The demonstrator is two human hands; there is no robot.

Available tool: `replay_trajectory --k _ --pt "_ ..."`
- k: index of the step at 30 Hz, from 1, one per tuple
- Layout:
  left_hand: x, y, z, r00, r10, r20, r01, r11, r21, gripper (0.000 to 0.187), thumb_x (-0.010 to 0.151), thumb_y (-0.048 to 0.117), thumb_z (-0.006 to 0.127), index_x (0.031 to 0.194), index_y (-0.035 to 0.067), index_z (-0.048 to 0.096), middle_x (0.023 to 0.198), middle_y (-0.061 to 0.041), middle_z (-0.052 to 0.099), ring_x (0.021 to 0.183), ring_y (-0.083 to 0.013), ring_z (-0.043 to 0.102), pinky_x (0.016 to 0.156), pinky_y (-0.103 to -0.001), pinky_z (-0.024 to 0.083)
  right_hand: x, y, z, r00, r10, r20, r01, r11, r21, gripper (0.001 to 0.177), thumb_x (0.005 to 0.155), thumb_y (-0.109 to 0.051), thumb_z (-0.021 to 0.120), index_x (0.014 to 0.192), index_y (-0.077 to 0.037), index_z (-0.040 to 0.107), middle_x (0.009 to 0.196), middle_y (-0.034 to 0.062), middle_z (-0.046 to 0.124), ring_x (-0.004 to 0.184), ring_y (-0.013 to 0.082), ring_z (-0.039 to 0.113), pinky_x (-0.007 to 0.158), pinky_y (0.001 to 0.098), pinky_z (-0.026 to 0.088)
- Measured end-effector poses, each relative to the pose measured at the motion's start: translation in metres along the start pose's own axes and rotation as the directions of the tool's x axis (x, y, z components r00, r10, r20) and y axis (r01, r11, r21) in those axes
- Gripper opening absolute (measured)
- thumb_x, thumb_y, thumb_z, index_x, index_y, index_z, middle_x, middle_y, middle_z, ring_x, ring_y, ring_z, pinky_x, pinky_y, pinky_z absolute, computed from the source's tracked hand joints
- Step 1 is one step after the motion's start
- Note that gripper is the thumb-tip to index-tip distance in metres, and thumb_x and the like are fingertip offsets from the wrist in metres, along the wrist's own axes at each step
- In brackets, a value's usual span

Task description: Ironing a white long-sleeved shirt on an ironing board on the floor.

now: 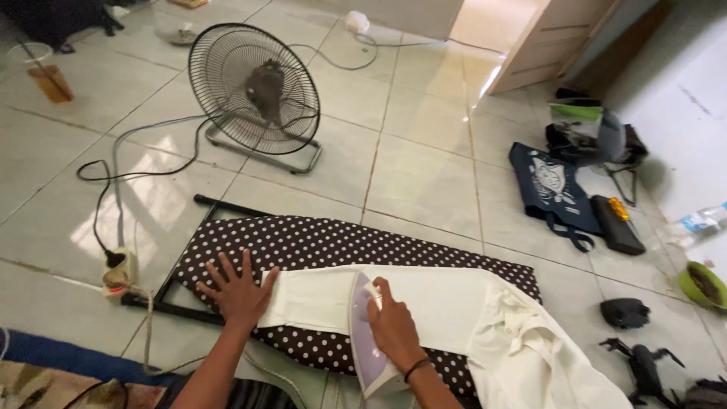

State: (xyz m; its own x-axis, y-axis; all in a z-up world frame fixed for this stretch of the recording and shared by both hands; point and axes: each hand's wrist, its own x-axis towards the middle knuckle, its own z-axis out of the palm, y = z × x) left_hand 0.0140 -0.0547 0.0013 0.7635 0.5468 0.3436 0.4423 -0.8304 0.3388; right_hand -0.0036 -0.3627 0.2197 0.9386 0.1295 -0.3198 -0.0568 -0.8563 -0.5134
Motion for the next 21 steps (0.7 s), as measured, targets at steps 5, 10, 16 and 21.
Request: replay_trajectory --k 5,10,16,21 --pt "0.0 0.0 0.002 0.999 0.006 -0.036 -0.006 1.0 -0.007 0.094 0.087 0.085 0.032 0.16 0.025 0.029 0.167 -0.024 0.012 0.151 -0.0528 0.001 0.108 -0.08 -0.007 0.042 0.01 0.017 0.987 -0.157 -0.045 0.162 0.98 0.115 0.039 0.098 -0.032 0.051 0.135 -0.025 0.044 0.071 0.0199 0.072 0.065 0.0404 0.072 0.066 0.0551 0.055" --pt "-0.002 0.005 -0.009 1.0 -0.015 0.013 0.015 1.0 0.018 0.092 0.088 0.083 0.034 0.159 0.026 0.031 0.169 -0.024 0.015 0.154 -0.0513 0.003 0.111 -0.079 -0.004 0.072 -0.01 0.028 0.966 -0.217 -0.142 0.235 0.964 0.123 0.036 0.097 -0.032 0.055 0.132 -0.025 0.049 0.082 0.0236 0.074 0.079 0.0476 0.071 0.073 0.0565 0.054" --pt "-0.001 -0.001 -0.002 0.998 0.039 -0.054 -0.044 0.995 -0.092 0.092 0.09 0.083 0.033 0.16 0.025 0.03 0.169 -0.025 0.012 0.153 -0.0531 0.0 0.109 -0.082 -0.004 0.055 -0.015 0.024 0.992 -0.074 -0.103 0.077 0.997 0.023 0.048 0.098 -0.035 0.05 0.144 -0.024 0.041 0.075 0.0217 0.071 0.072 0.0442 0.073 0.069 0.0569 0.056" --pt "0.0 -0.002 0.002 0.999 0.011 -0.031 -0.012 1.0 -0.022 0.096 0.086 0.087 0.026 0.16 0.026 0.026 0.168 -0.024 0.01 0.153 -0.0518 -0.001 0.108 -0.081 -0.006 0.019 0.008 0.009 0.979 -0.095 -0.183 0.079 0.992 -0.094 0.046 0.102 -0.033 0.05 0.146 -0.024 0.042 0.071 0.0204 0.069 0.069 0.0429 0.069 0.066 0.0561 0.055"
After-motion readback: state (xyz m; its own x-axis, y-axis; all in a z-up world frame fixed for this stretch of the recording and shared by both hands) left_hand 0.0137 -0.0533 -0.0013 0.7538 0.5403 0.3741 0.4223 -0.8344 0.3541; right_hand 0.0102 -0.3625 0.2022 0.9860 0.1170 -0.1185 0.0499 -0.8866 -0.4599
